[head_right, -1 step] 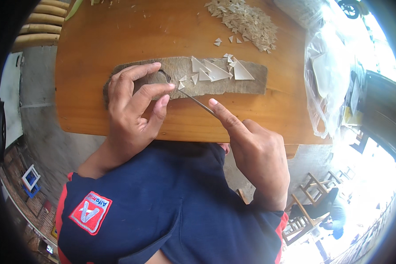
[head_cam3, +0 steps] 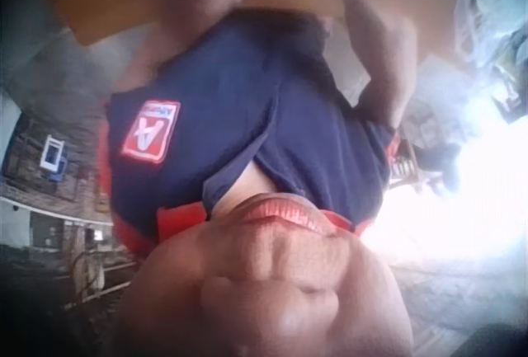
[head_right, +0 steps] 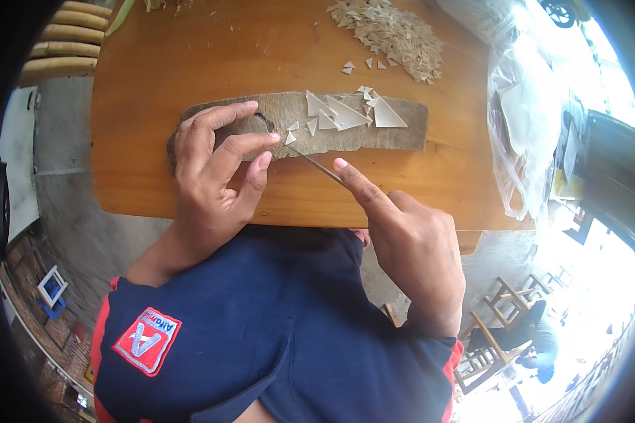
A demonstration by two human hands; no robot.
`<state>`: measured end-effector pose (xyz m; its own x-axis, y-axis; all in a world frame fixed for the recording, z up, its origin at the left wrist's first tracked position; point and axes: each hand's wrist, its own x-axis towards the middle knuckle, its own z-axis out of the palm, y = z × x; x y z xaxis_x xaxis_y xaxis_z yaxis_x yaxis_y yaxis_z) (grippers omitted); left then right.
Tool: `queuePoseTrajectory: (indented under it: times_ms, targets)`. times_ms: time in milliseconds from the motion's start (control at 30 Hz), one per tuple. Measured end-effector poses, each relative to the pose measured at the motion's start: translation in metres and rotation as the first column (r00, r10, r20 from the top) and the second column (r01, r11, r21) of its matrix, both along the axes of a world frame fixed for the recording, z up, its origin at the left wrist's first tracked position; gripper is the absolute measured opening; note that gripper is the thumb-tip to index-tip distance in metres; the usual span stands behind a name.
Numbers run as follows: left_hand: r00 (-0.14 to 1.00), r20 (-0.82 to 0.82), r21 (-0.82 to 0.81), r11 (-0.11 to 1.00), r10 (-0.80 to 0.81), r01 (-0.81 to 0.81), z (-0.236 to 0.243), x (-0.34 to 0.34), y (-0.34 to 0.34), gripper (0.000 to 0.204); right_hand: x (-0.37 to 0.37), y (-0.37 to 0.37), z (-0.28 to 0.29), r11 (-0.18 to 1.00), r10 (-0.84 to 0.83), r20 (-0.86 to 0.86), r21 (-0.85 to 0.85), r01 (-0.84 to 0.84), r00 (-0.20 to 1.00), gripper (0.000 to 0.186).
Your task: The person uses a knife to cut small triangular pieces from a flat sheet of material on a wooden table. The person repeatedly positions the sheet and slices off triangles, accumulating a pile of cut pieces on the table.
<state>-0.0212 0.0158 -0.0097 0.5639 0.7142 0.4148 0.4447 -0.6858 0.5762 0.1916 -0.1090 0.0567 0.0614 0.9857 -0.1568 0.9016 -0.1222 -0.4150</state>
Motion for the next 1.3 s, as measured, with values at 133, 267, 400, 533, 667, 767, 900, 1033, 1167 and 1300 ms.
queuePoseTrajectory:
  times_ms: [133, 267, 400, 533, 667, 767, 900, 1033, 1167, 1300]
  targets:
    - [1.000, 0.000, -0.012, 1.000, -0.001, 0.001, 0.007, 0.002, 0.003, 0.017, -0.002, 0.000, -0.009, 0.997, -0.024, 0.022, 0.075, 0.022, 0.999, 0.072]
    - [1.000, 0.013, -0.088, 0.996, 0.013, -0.012, 0.012, 0.011, 0.010, 0.016, 0.002, -0.001, -0.007, 0.995, -0.097, -0.024, 0.037, 0.098, 0.995, 0.060]
    - [0.999, -0.029, -0.083, 0.996, -0.022, 0.020, 0.022, 0.024, 0.014, 0.017, 0.008, -0.022, -0.017, 0.978, -0.174, -0.181, 0.085, 0.191, 0.968, 0.051]
    - [0.991, -0.133, -0.021, 1.000, -0.022, 0.020, 0.016, 0.037, 0.010, 0.022, 0.016, -0.048, -0.026, 0.940, -0.291, -0.354, 0.069, 0.335, 0.889, 0.049]
    - [0.982, -0.188, 0.001, 1.000, 0.001, 0.000, 0.012, 0.043, 0.011, 0.023, 0.015, -0.067, -0.041, 0.905, -0.295, -0.361, 0.191, 0.380, 0.884, 0.057]
    - [0.977, -0.213, 0.005, 1.000, -0.008, 0.010, 0.015, 0.042, 0.012, 0.022, 0.014, -0.075, -0.042, 0.906, -0.309, -0.380, 0.161, 0.391, 0.872, 0.058]
    - [0.969, -0.248, 0.019, 1.000, -0.016, 0.021, 0.021, 0.039, 0.011, 0.019, 0.015, -0.079, -0.039, 0.925, -0.323, -0.421, 0.051, 0.378, 0.848, 0.053]
    - [0.972, -0.235, 0.007, 1.000, 0.008, -0.007, 0.019, 0.036, 0.008, 0.020, 0.007, -0.068, -0.038, 0.925, -0.278, -0.429, 0.122, 0.360, 0.859, 0.054]
    - [0.983, -0.181, 0.048, 0.999, 0.014, -0.005, 0.010, 0.035, 0.007, 0.019, -0.003, -0.051, -0.037, 0.915, -0.213, -0.333, 0.261, 0.307, 0.919, 0.065]
    - [0.981, -0.190, 0.104, 0.994, 0.034, -0.015, 0.010, 0.036, 0.006, 0.017, -0.002, -0.043, -0.030, 0.932, -0.195, -0.298, 0.241, 0.271, 0.934, 0.064]
